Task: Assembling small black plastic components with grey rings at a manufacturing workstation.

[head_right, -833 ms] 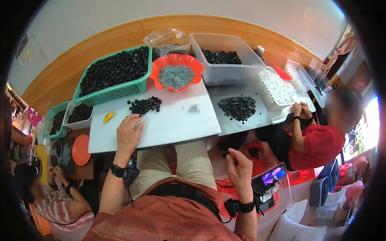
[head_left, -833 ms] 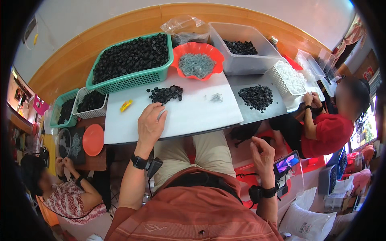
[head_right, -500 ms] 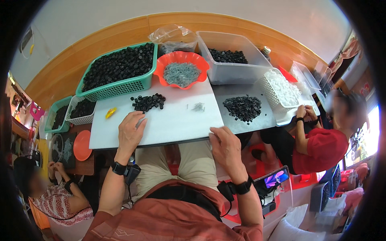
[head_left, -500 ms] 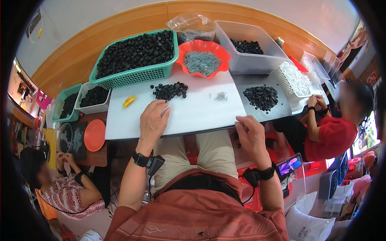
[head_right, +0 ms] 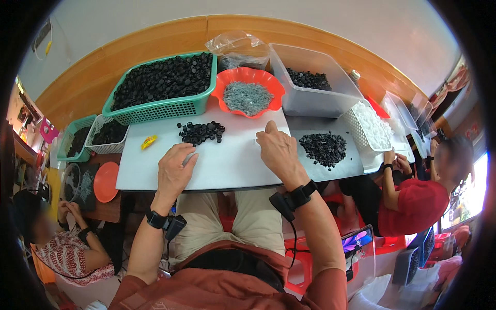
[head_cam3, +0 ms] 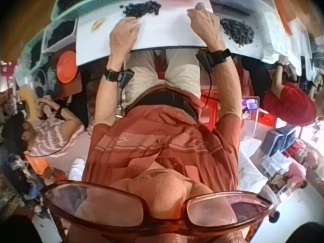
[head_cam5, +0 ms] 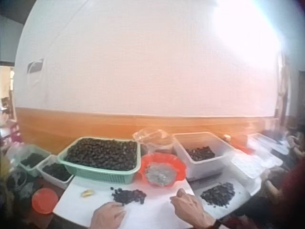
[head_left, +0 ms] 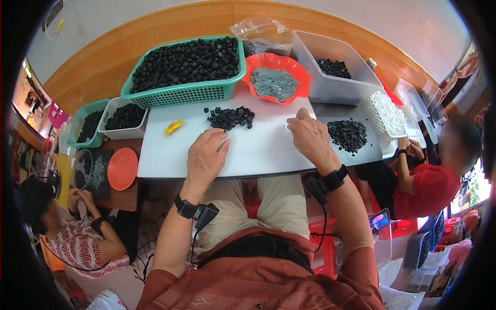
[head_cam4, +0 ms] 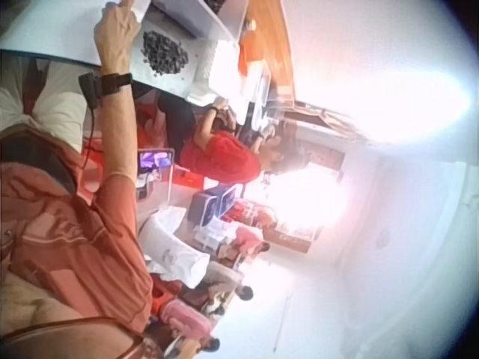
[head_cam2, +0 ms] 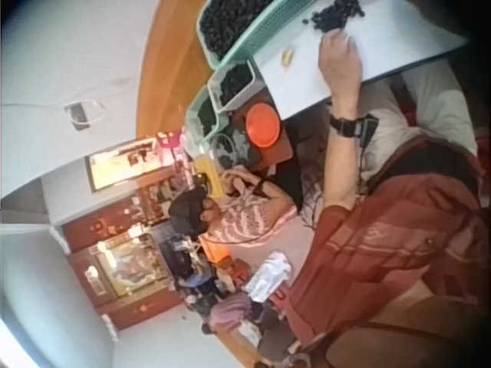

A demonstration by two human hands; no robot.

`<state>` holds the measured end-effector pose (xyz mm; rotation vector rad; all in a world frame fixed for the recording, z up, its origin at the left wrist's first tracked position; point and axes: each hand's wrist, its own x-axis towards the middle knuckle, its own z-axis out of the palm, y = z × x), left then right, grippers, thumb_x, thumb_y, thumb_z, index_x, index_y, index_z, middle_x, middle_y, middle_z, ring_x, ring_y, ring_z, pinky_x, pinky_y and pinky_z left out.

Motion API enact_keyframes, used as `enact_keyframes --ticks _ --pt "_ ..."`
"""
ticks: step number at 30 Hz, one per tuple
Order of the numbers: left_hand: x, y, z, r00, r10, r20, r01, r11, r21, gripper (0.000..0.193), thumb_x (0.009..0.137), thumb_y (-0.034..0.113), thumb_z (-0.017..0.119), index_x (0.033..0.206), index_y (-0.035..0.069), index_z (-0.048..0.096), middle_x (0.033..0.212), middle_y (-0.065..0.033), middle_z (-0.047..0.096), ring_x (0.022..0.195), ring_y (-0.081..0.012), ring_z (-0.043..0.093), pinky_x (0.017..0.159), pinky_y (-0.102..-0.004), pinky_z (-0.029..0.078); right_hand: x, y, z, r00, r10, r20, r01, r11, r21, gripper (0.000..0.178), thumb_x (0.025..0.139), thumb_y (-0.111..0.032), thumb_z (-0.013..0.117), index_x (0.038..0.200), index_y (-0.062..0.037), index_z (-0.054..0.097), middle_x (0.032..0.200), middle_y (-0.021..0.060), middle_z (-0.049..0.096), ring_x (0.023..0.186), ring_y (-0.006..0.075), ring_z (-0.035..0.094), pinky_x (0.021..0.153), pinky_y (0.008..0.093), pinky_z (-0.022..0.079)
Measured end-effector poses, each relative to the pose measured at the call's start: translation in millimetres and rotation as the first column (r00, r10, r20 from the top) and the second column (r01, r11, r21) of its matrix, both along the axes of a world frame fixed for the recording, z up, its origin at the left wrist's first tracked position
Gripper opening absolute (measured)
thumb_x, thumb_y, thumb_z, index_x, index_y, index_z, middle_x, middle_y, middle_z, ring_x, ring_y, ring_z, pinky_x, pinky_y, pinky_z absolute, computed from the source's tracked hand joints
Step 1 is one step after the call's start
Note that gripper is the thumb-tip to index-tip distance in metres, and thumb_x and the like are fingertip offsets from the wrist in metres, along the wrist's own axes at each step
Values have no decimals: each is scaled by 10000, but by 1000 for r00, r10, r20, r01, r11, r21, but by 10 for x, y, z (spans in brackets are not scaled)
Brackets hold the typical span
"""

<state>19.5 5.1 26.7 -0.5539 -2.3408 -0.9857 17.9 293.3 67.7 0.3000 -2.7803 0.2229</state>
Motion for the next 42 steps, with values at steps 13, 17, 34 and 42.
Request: enact_keyframes --ticks 13,17,34,42 --pt "-13 1 6 999 -35 -16 35 999 -21 200 835 68 782 1018 2 737 1094 -150 732 972 -334 716 840 -383 579 -176 49 80 984 65 167 -74 996 51 106 916 -151 670 952 -122 765 1035 135 643 843 378 689 749 483 537" --pt "-10 22 18 999 -46 -16 46 999 -18 200 829 66 785 1013 2 735 1087 -150 732 962 -335 715 833 -383 581 -228 64 100 982 115 151 -116 993 -1 104 912 -139 674 960 -117 763 1041 134 652 844 379 689 754 477 538" --pt "16 22 30 999 -41 -20 40 998 -47 226 816 53 798 1030 15 735 1094 -141 732 969 -325 716 829 -383 587 -379 -183 111 951 122 285 -156 983 99 193 860 -81 634 986 3 754 920 221 730 896 396 700 797 477 542" --pt "15 24 22 999 -24 -29 24 1000 -16 223 820 53 797 1031 14 734 1090 -143 733 969 -325 719 827 -382 586 -294 -234 136 960 143 240 -144 989 -12 234 809 -46 617 987 33 746 922 226 726 871 401 698 804 477 546"
